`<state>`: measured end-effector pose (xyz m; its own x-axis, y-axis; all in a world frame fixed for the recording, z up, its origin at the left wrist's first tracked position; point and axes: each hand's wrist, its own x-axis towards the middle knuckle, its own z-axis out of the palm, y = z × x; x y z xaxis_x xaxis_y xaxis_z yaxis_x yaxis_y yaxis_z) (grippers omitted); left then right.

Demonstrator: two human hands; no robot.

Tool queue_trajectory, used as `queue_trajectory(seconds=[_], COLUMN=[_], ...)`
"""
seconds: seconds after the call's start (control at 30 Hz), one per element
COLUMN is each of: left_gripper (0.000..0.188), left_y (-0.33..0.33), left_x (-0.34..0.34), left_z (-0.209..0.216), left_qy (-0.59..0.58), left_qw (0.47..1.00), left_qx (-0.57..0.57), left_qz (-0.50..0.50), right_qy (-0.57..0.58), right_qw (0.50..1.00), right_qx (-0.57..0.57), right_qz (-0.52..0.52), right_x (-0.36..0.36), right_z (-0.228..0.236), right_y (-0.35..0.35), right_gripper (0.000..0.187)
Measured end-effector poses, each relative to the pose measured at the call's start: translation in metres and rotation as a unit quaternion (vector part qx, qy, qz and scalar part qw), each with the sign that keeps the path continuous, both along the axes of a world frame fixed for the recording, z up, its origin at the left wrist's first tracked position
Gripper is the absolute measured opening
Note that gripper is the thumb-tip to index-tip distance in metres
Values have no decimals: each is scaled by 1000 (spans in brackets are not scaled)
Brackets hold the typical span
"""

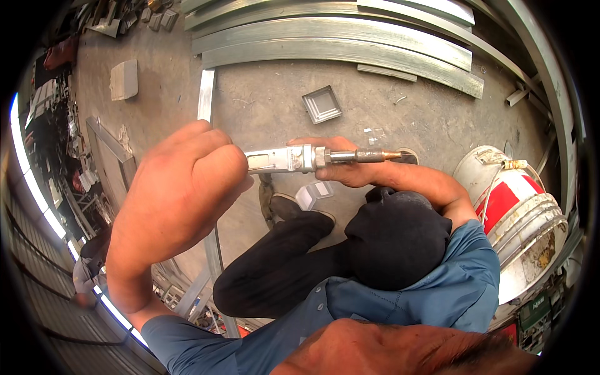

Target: The person sits on the floor and assembles small metal parts into a handheld tool. They open a small box, remove a metal ring and a plastic bag with a small component, insert the ring into the tool, and use a screwdriver to tighten a screw.

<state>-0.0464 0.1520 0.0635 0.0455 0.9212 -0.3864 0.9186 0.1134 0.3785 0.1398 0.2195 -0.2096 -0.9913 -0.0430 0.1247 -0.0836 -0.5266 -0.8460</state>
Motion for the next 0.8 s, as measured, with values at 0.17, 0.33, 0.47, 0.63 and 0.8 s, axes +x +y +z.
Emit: queue_trajectory(seconds=[0.17, 0.33, 0.47, 0.63, 0.8], left_gripper=[27, 26, 34, 26, 27], left_y=[6, -45, -108, -174, -214], left_x=[4, 2, -1, 28, 49], left_z=[2, 30, 21, -35, -39], left_qy=[25, -117, -228, -408, -430], left_qw=[1000, 927, 839, 640, 545], left_qx=[-6, 194, 197, 181, 212], left_qz=[-9, 301, 452, 626, 688], right_qy=[30, -5, -42, -62, 9], right_qw=[999, 992, 987, 995, 994], right_qx=[36, 102, 143, 60, 78], right_qz=[-20, 70, 67, 50, 76], right_x=[5, 10, 23, 11, -23], right_z=[-4, 4, -31, -38, 32], right_y=[8, 19, 7, 0, -5], right_gripper=[73, 71, 77, 53, 71])
